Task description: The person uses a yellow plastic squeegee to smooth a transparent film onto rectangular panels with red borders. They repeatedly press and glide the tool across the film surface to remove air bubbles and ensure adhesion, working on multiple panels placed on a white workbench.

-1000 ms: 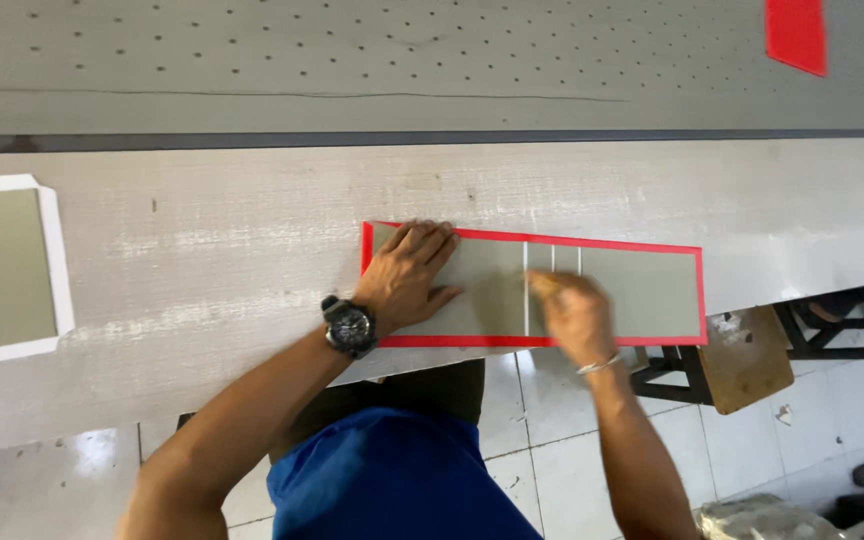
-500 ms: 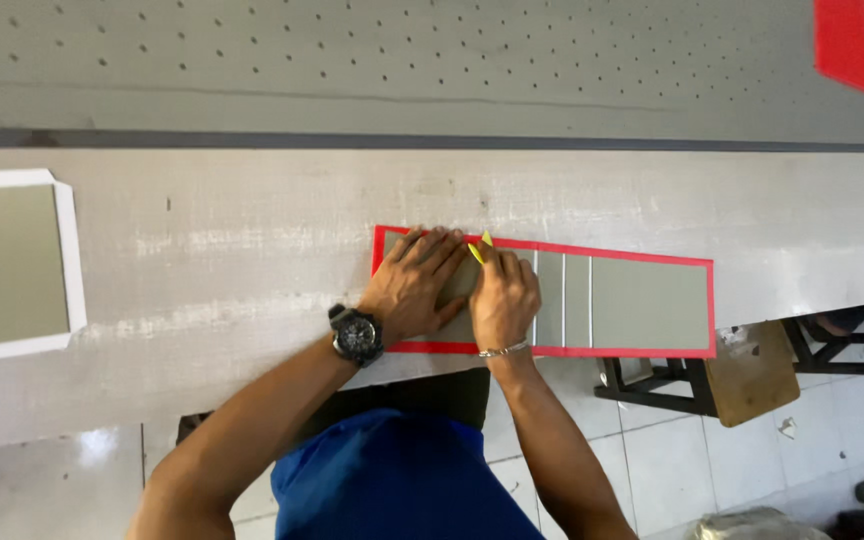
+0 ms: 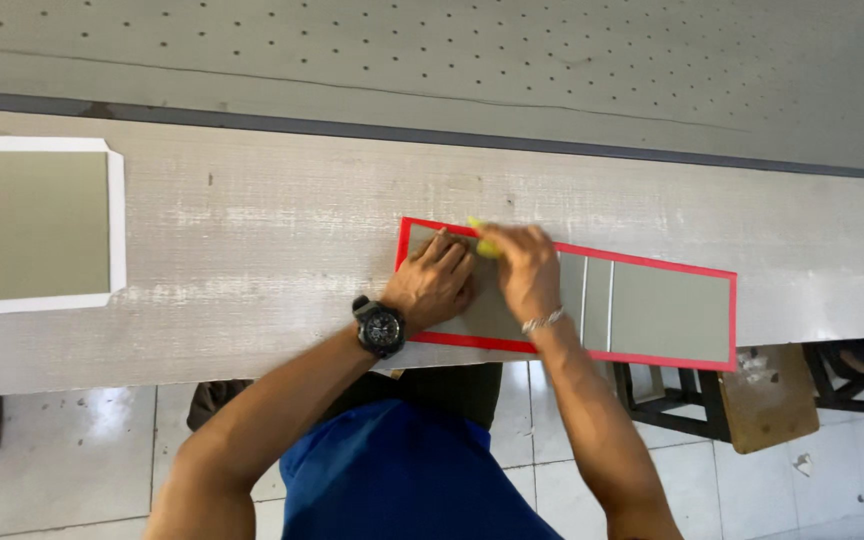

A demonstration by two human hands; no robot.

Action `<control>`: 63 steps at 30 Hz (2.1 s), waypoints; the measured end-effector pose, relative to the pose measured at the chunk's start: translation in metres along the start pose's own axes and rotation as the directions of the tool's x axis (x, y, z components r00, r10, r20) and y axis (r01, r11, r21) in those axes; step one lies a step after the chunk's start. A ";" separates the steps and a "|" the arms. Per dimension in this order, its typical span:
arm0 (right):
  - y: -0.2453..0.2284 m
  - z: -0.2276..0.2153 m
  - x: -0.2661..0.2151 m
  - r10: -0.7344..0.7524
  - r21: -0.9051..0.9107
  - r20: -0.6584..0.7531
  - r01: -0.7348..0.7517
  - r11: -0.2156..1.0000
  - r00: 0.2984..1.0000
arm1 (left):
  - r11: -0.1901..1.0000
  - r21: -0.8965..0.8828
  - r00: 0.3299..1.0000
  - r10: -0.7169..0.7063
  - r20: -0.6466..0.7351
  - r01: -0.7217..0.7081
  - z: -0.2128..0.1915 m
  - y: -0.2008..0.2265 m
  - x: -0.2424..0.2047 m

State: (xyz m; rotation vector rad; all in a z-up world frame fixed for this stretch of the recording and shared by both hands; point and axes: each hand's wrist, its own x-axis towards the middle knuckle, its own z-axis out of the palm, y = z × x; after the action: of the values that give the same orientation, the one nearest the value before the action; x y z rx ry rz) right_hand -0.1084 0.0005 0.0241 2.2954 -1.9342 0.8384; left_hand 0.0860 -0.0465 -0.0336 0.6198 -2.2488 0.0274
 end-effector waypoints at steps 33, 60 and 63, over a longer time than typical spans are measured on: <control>-0.037 0.007 -0.012 0.139 0.085 -0.051 -0.135 0.987 0.989 | 0.972 0.069 0.960 -0.233 0.156 0.225 -0.086 -0.037 -0.019; 0.354 -0.197 -0.264 0.825 -0.019 -0.502 -0.957 0.288 0.259 | 0.946 0.176 0.911 -0.313 0.268 0.273 -0.108 -0.010 -0.001; 0.312 -0.187 -0.250 0.873 0.087 -0.346 -0.915 0.394 0.343 | 0.949 0.144 0.912 -0.310 0.269 0.280 -0.108 -0.011 -0.003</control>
State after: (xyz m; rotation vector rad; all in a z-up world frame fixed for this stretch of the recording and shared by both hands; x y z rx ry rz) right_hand -0.4878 0.2220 -0.0174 0.6711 -2.8783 0.9797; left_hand 0.1674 -0.0323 0.0374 1.0760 -2.4178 -0.1072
